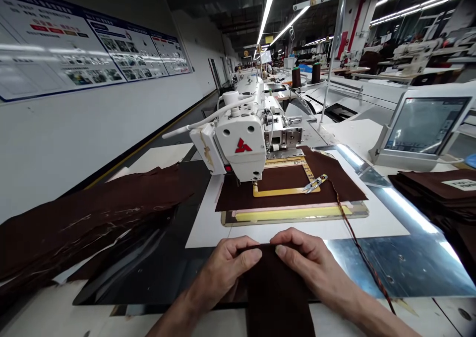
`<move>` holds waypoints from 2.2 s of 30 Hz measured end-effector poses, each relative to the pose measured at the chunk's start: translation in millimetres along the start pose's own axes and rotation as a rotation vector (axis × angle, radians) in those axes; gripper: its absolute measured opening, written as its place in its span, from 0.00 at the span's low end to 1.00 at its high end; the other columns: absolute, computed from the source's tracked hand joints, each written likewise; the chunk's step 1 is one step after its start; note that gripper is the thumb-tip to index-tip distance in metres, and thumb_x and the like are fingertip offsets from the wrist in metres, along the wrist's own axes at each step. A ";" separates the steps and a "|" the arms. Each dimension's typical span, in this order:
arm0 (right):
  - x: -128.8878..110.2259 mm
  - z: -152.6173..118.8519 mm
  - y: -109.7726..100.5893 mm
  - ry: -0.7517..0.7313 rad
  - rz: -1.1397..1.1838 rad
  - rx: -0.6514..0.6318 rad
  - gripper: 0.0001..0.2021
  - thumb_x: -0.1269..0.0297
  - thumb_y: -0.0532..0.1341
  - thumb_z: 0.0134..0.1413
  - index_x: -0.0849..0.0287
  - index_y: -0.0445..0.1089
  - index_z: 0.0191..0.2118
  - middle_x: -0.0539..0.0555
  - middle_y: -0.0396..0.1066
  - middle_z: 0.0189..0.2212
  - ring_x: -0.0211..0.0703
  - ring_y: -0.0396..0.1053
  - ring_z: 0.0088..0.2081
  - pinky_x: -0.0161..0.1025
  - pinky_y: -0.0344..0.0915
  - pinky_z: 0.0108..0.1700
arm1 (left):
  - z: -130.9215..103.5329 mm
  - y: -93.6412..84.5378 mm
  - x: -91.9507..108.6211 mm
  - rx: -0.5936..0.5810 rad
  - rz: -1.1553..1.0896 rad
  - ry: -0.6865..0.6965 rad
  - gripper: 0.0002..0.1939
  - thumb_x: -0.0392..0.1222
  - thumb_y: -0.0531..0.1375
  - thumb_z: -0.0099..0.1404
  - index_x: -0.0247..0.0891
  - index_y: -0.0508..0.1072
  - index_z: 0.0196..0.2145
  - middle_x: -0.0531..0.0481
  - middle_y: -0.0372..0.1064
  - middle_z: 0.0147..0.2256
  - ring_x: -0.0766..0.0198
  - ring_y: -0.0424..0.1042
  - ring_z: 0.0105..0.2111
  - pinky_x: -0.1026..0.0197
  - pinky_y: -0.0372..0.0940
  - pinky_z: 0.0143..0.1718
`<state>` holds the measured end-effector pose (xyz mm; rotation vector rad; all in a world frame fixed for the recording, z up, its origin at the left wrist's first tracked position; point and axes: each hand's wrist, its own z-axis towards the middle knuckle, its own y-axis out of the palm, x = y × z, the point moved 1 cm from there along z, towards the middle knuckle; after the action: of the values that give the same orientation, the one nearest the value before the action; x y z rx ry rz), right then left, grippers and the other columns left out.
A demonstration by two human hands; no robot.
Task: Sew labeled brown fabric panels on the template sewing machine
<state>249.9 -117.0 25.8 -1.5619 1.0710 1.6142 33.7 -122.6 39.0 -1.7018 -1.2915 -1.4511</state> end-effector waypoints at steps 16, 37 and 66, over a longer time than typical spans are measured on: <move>9.6 -4.4 0.5 -0.311 -0.306 -0.022 0.12 0.64 0.54 0.71 0.52 0.75 0.47 0.49 0.69 0.29 0.37 0.63 0.29 0.34 0.59 0.31 | -3.9 -1.8 -4.2 -0.008 0.085 -0.012 0.16 0.51 0.63 0.68 0.33 0.80 0.37 0.53 0.62 0.23 0.70 0.59 0.23 0.67 0.56 0.24; 12.0 -8.8 1.7 -0.491 -0.460 -0.127 0.18 0.75 0.50 0.68 0.52 0.69 0.54 0.49 0.65 0.30 0.38 0.62 0.30 0.36 0.57 0.32 | -9.5 1.6 -3.5 0.056 0.340 0.140 0.16 0.49 0.59 0.70 0.34 0.78 0.33 0.54 0.61 0.23 0.69 0.57 0.24 0.66 0.54 0.26; 7.7 -1.2 -5.7 0.093 -0.096 -0.190 0.23 0.46 0.57 0.68 0.60 0.63 0.29 0.44 0.50 0.23 0.33 0.46 0.25 0.35 0.45 0.25 | -13.9 6.3 2.3 0.065 0.696 0.267 0.11 0.40 0.55 0.73 0.38 0.77 0.37 0.57 0.63 0.23 0.71 0.61 0.22 0.67 0.55 0.25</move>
<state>254.8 -116.1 17.5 -1.8001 0.8960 1.6303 33.5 -136.4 46.0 -1.6130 -0.5106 -1.1400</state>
